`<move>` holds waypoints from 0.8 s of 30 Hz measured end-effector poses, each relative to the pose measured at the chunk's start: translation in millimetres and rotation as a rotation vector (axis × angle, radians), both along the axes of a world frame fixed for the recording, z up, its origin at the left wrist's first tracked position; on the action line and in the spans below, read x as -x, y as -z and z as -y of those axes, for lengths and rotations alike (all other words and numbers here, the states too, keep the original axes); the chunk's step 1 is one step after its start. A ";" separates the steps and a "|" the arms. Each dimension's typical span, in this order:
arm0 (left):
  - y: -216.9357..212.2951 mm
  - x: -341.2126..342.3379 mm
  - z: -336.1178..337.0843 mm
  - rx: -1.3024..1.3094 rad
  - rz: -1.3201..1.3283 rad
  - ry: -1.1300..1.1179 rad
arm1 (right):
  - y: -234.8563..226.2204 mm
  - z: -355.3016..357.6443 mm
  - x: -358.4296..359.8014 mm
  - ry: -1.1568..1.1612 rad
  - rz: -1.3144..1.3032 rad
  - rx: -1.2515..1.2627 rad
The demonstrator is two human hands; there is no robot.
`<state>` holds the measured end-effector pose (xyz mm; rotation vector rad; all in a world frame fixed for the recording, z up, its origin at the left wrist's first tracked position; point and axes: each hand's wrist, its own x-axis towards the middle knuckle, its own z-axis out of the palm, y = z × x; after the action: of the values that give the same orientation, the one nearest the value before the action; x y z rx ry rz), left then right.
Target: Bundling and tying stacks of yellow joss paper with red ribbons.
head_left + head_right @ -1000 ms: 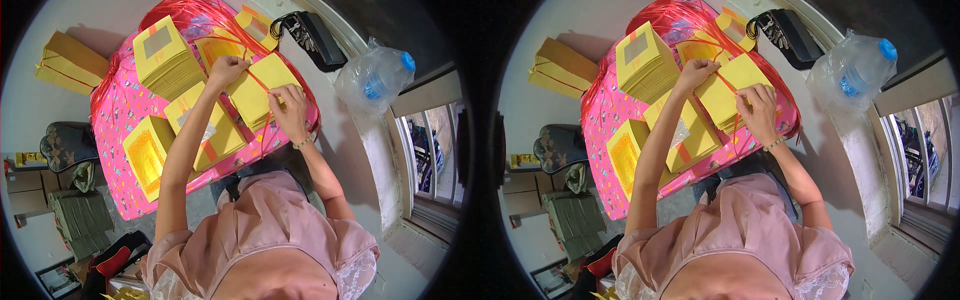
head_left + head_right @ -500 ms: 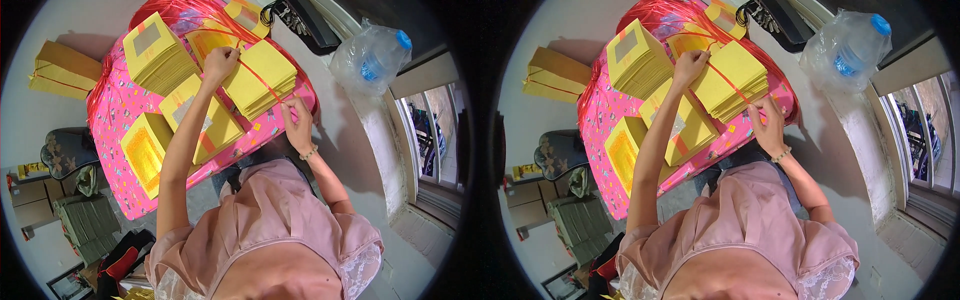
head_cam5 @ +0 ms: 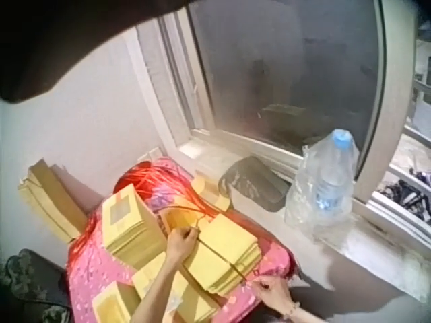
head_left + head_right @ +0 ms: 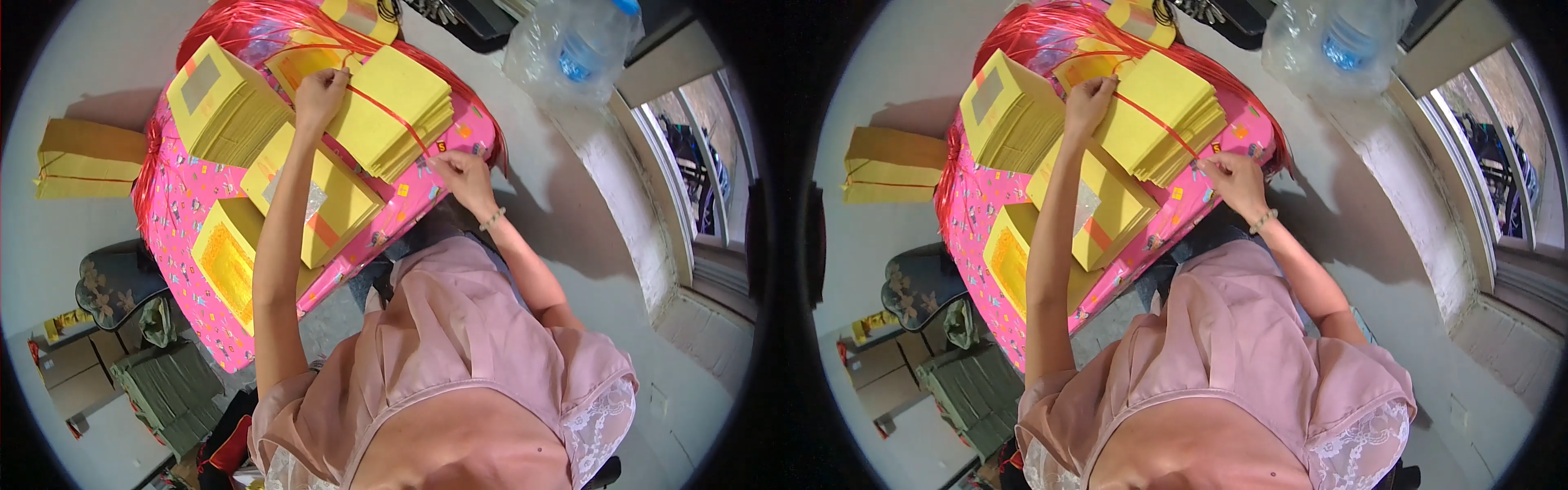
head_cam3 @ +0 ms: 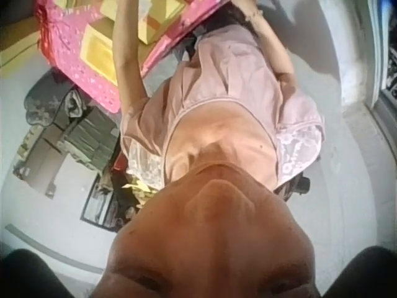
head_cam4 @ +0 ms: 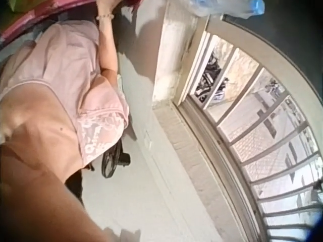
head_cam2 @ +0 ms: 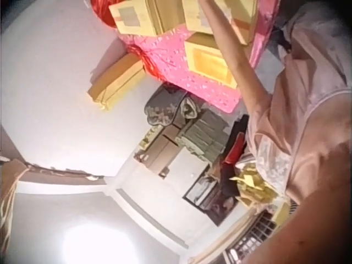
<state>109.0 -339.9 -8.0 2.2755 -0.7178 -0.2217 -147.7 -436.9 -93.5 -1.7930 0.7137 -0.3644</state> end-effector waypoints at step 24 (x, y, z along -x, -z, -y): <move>-3.8 -21.2 2.2 0.063 -0.451 0.132 | 22.0 -8.1 0.3 0.224 0.262 -0.360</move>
<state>130.2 -342.1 -4.2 2.0154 -0.6223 -0.7366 -148.0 -428.8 -115.5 -1.3014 0.7418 -0.5711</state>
